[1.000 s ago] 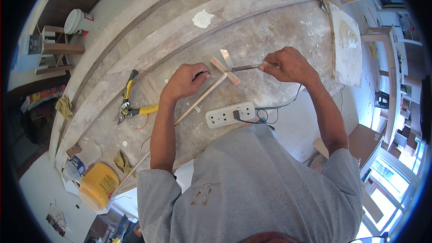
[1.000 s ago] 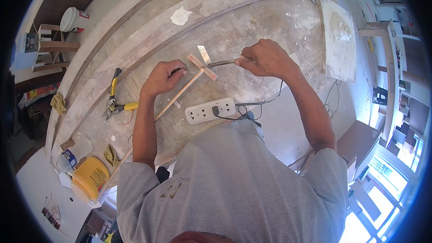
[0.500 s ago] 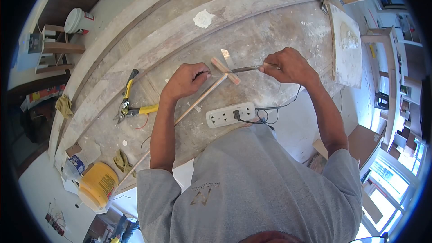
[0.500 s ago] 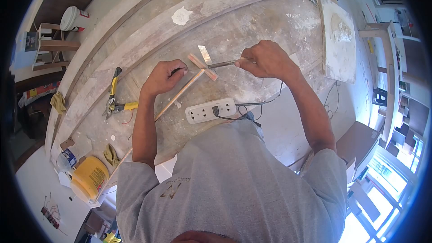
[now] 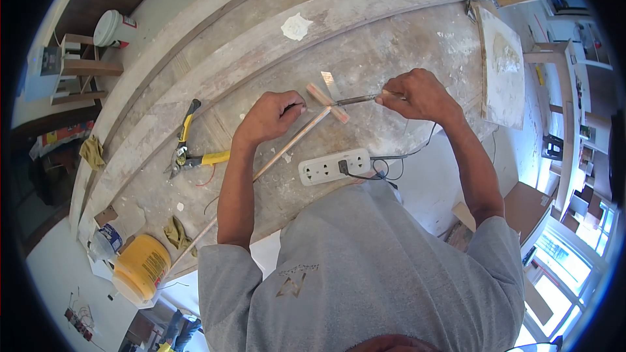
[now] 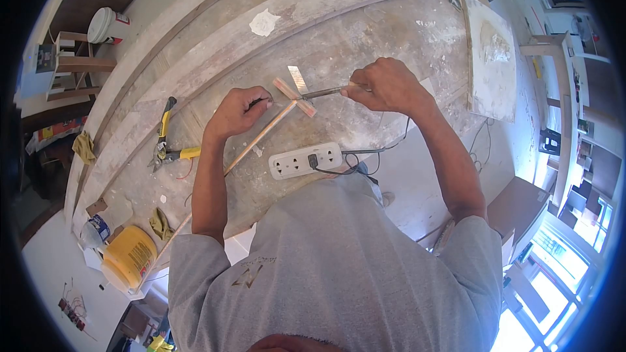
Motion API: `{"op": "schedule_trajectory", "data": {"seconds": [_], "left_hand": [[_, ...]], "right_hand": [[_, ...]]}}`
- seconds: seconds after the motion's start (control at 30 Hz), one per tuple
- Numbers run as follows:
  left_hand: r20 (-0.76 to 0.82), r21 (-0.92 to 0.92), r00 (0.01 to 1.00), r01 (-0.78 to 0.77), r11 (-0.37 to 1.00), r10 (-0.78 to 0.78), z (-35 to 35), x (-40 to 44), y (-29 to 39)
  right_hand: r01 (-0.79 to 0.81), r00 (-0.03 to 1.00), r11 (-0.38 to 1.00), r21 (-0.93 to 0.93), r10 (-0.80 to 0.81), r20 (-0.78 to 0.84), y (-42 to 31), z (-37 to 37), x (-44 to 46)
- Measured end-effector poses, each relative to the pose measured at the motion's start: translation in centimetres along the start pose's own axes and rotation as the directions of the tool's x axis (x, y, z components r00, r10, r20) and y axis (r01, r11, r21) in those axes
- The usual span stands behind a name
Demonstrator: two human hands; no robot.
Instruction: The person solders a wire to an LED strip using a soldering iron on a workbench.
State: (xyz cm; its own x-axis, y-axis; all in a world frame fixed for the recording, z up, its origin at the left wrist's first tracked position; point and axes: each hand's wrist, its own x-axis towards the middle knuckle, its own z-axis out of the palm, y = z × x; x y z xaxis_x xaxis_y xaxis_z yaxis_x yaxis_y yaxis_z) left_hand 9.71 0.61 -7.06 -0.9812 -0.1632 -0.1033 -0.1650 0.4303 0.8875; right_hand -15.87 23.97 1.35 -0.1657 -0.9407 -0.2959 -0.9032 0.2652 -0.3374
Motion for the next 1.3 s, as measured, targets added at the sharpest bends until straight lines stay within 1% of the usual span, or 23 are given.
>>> {"op": "schedule_trajectory", "data": {"seconds": [0.23, 0.33, 0.4, 0.6, 0.7, 0.93, 1.03, 1.1, 1.23, 1.3], "left_hand": [[-0.008, -0.007, 1.000, -0.006, 1.000, 0.006, 0.1, 0.1, -0.2], [-0.007, -0.011, 1.000, 0.000, 1.000, 0.000, 0.1, 0.0, 0.0], [-0.009, -0.009, 1.000, -0.006, 1.000, 0.006, 0.1, 0.0, -0.2], [-0.017, -0.010, 1.000, -0.006, 1.000, 0.006, 0.1, 0.0, 0.1], [-0.018, -0.016, 1.000, 0.000, 1.000, 0.000, 0.1, 0.0, 0.0], [-0.012, -0.017, 1.000, 0.012, 1.000, -0.012, 0.2, -0.1, -0.1], [-0.004, -0.010, 1.000, 0.028, 1.000, -0.028, 0.1, -0.1, 0.1], [-0.008, -0.009, 1.000, 0.021, 1.000, -0.021, 0.1, -0.1, 0.2], [-0.005, 0.000, 1.000, 0.017, 1.000, -0.017, 0.1, -0.1, 0.2], [-0.004, 0.003, 1.000, 0.011, 1.000, -0.011, 0.1, -0.1, 0.0]], "right_hand": [[-0.010, 1.000, 1.000, -0.019, 0.010, 0.004, 0.2, 0.1, 0.2], [0.004, 1.000, 0.998, -0.058, -0.004, -0.001, 0.2, 0.0, 0.3], [0.028, 0.999, 0.996, -0.087, -0.032, -0.040, 0.5, 0.3, 0.3], [0.064, 0.993, 0.997, -0.052, -0.069, -0.094, 0.8, 0.5, 0.6], [0.095, 0.989, 0.993, -0.073, -0.102, -0.109, 1.1, 0.6, 0.7], [0.113, 0.987, 0.990, -0.084, -0.121, -0.103, 1.1, 0.1, 1.1], [0.101, 0.992, 0.988, -0.114, -0.108, -0.060, 1.1, 0.0, 1.2], [0.171, 0.978, 0.975, -0.142, -0.185, -0.098, 1.2, -0.1, 1.3], [0.179, 0.975, 0.973, -0.144, -0.195, -0.106, 1.3, -0.2, 1.4], [0.171, 0.979, 0.975, -0.142, -0.184, -0.085, 1.3, -0.2, 1.5]]}}
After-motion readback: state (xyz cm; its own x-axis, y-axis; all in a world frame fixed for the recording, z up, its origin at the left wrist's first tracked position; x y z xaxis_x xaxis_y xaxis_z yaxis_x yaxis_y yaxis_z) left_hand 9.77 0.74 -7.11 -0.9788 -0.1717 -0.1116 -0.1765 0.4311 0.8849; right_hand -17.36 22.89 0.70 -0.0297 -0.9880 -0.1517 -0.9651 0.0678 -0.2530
